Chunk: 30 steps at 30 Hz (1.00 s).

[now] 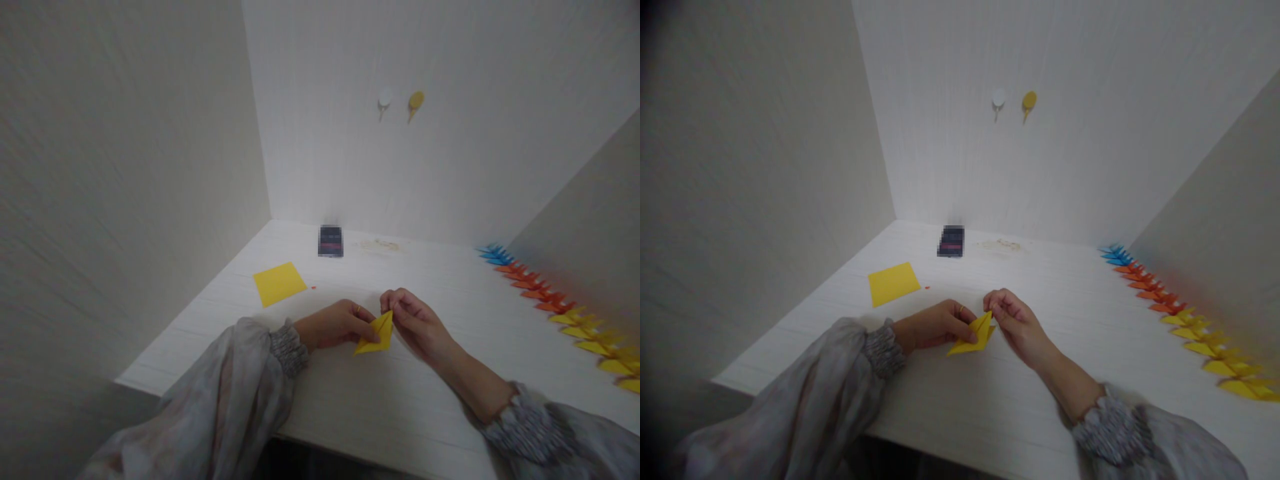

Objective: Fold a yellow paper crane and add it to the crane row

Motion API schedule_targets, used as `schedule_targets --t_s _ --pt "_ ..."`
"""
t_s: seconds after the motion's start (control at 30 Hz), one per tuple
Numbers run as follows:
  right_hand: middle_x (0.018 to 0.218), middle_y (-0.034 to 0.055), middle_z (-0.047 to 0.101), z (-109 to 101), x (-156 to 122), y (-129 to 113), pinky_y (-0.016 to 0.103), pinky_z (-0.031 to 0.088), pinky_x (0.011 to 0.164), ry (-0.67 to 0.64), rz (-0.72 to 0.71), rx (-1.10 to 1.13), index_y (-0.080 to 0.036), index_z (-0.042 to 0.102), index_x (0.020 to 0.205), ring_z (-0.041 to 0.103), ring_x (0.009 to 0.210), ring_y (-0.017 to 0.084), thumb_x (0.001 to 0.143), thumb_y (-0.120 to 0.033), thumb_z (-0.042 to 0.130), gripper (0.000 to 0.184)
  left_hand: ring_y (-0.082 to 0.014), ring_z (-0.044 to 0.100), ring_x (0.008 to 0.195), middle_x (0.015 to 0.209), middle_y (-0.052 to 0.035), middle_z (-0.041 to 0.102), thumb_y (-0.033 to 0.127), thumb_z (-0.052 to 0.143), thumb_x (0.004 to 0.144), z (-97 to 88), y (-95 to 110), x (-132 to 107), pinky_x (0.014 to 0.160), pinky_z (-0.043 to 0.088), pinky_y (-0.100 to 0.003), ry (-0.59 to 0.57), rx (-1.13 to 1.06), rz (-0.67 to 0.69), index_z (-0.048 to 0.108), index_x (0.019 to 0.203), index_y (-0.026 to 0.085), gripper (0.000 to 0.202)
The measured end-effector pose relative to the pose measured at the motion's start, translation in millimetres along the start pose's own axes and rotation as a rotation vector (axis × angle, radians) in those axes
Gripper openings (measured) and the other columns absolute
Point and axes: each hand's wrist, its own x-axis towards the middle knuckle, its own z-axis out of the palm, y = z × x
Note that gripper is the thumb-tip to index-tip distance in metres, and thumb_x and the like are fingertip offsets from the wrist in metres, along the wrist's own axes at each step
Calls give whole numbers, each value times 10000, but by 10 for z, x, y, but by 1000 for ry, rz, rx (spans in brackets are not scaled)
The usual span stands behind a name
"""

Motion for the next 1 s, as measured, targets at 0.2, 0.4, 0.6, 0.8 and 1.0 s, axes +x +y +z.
schedule_targets --t_s 0.2,0.4,0.6,0.8,1.0 --pt "675 -13 502 -2 31 59 240 354 597 171 97 -234 -196 558 742 445 628 117 727 -361 554 165 -93 504 540 620 -8 603 159 650 518 -67 -93 86 555 372 -219 148 126 98 653 636 120 124" --pt "631 9 543 33 42 23 265 366 584 169 100 -463 -162 605 646 476 620 134 685 -381 577 224 -84 460 501 580 8 580 228 631 541 -128 -147 126 523 337 -218 214 364 157 665 691 127 184" --pt "648 14 550 12 56 13 268 372 609 177 78 -479 -168 634 614 488 656 137 690 -345 586 199 -79 458 502 595 5 580 215 601 560 -157 -166 151 514 335 -209 234 428 178 657 718 120 193" --pt "606 16 562 -3 59 90 283 376 606 266 120 -358 -160 632 570 503 623 144 627 -327 633 177 -79 443 500 571 12 559 212 580 567 -167 -187 176 487 323 -197 246 557 168 647 714 111 190" --pt "617 34 603 14 51 131 290 378 584 310 198 -307 -153 619 603 510 579 146 636 -344 607 195 -74 432 498 574 15 554 234 589 569 -158 -173 179 477 315 -193 270 582 168 648 732 112 212"
